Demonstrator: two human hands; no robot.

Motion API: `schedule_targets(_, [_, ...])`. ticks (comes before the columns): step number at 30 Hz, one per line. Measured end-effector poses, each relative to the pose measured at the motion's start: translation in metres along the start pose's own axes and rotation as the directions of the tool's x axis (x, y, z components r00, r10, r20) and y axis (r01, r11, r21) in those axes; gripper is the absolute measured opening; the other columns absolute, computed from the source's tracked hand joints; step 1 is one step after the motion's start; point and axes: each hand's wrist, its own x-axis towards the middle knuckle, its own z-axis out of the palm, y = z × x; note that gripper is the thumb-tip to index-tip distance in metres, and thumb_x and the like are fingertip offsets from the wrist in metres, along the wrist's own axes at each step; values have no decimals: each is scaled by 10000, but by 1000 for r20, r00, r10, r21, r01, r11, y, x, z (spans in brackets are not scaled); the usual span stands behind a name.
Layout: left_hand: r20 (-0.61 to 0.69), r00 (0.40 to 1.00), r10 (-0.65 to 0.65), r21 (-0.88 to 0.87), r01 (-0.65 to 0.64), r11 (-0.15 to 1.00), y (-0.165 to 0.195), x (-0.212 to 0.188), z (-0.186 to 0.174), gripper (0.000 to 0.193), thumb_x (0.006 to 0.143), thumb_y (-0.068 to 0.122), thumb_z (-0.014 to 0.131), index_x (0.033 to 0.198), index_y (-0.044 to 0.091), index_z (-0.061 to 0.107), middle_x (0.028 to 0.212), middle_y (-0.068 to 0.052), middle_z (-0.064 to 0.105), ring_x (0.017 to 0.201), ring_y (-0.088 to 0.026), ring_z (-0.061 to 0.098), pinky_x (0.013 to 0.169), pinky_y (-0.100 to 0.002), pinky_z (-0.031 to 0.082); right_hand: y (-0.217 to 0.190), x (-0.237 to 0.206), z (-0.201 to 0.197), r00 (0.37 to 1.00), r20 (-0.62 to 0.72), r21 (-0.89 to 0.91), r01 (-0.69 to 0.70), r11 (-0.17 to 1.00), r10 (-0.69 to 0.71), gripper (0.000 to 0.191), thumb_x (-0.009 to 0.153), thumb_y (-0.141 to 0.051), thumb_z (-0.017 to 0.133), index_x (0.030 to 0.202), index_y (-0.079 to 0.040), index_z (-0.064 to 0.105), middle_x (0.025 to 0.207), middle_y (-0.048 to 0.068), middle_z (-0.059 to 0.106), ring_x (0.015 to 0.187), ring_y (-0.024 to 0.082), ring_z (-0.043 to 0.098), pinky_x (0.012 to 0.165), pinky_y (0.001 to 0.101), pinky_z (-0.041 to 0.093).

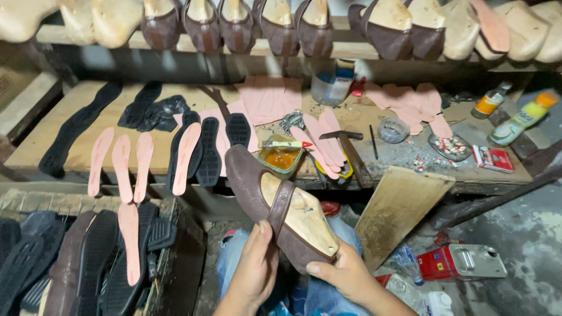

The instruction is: The person applies adhesive to pink shoe insoles using a brush and then presses them into brown slip-on shoes. The person repeatedly picks up insoles, applies glue, and inserts them into shoes, tapping them into place.

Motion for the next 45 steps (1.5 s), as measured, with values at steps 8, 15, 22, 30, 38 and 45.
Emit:
schedule_targets(8, [-127, 984, 126, 887, 56, 458, -1, 13, -81, 549, 911, 326, 682, 1366, 31, 601, 889, -151, 717, 813, -248, 655, 776, -381, 550, -61, 64, -34, 953, -212, 308, 274, 911, -215, 594, 942, -294, 662, 1351, 116, 526, 1186, 216, 697, 1017, 307, 723, 889, 437, 589])
schedule_targets(15, [-189, 882, 433, 979, 204, 12, -49, 3, -135, 215, 860, 311, 650, 994, 155, 714, 900, -91, 751, 846, -330, 710, 749, -445, 550, -157, 224, -115, 738, -511, -276, 345, 897, -441, 353, 932, -263, 678, 1185, -17, 664, 1031, 45, 718, 826, 141, 700, 677, 341, 616])
schedule_targets(22, [-172, 880, 443, 977, 211, -41, -42, 17, -132, 193, 857, 306, 634, 970, 168, 706, 953, -86, 745, 881, -346, 698, 752, -474, 542, -178, 321, -149, 563, -455, -869, -112, 481, -690, 523, 874, -444, 771, 1168, -14, 718, 1024, 203, 756, 970, 348, 713, 908, 450, 523])
schedule_targets(30, [-253, 888, 384, 964, 266, 18, -38, 21, -129, 218, 862, 312, 627, 1018, 181, 703, 950, -71, 746, 878, -338, 703, 765, -463, 546, -169, 336, -141, 461, -157, -983, -155, 95, -873, 654, 896, -446, 796, 1222, 95, 624, 1179, 342, 581, 1083, 511, 604, 895, 545, 481])
schedule_targets(38, [-189, 893, 409, 979, 206, 4, -37, 23, -132, 212, 864, 294, 624, 999, 145, 693, 946, -95, 745, 878, -351, 699, 762, -476, 544, -172, 379, -98, 715, -278, -960, -183, 213, -642, 602, 998, -486, 689, 1145, 96, 640, 1113, 340, 634, 1061, 510, 615, 941, 549, 462])
schedule_targets(45, [-209, 902, 378, 975, 222, 9, -37, 26, -133, 204, 866, 294, 629, 997, 151, 689, 914, -94, 743, 853, -352, 695, 738, -483, 537, -189, 405, -109, 743, -557, -565, -11, 825, -371, 563, 936, -395, 580, 1140, 128, 619, 963, 265, 734, 605, 354, 754, 483, 407, 611])
